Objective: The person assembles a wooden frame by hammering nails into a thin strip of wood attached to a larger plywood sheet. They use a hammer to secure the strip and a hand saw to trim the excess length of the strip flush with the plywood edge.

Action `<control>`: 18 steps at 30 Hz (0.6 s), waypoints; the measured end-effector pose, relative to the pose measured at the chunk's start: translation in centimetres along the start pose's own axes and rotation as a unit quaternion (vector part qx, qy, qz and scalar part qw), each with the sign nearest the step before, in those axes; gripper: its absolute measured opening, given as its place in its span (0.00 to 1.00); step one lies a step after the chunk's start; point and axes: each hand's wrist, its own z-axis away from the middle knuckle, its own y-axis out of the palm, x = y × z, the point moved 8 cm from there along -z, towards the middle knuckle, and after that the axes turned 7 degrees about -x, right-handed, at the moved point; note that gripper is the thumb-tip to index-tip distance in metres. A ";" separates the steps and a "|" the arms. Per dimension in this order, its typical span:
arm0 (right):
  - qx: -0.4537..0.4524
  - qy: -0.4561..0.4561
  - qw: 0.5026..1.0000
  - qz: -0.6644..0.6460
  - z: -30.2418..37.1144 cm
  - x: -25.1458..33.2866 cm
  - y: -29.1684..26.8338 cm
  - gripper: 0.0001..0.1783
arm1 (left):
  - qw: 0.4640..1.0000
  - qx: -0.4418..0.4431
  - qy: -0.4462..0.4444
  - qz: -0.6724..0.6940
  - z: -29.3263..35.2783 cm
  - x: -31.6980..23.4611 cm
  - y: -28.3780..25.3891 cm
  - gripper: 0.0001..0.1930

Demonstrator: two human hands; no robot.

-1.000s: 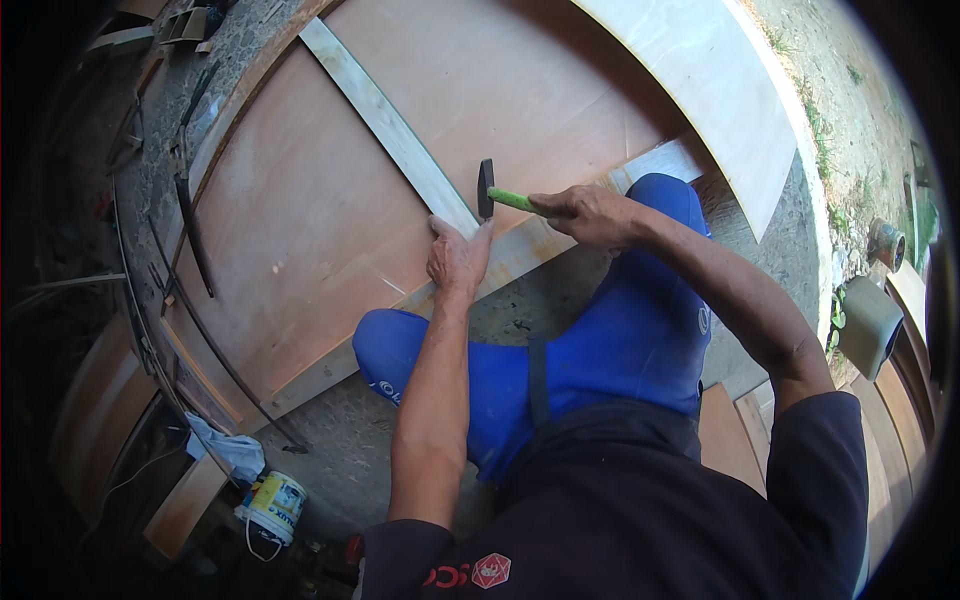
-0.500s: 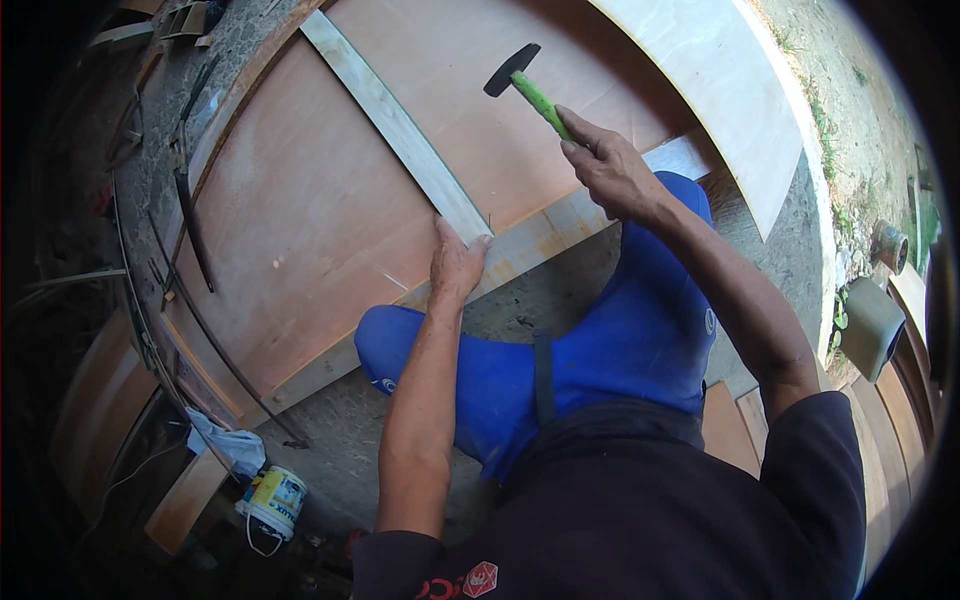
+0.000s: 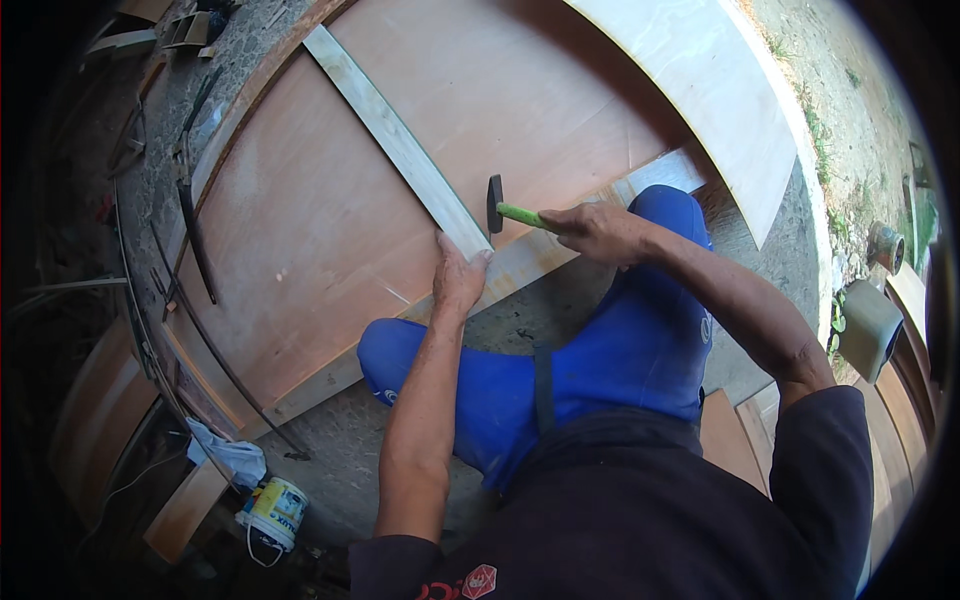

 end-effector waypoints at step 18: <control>0.070 0.038 0.997 0.026 1.2 0.0 2.1 0.30 | 1.000 0.002 0.009 0.013 -0.2 0.4 0.4 0.51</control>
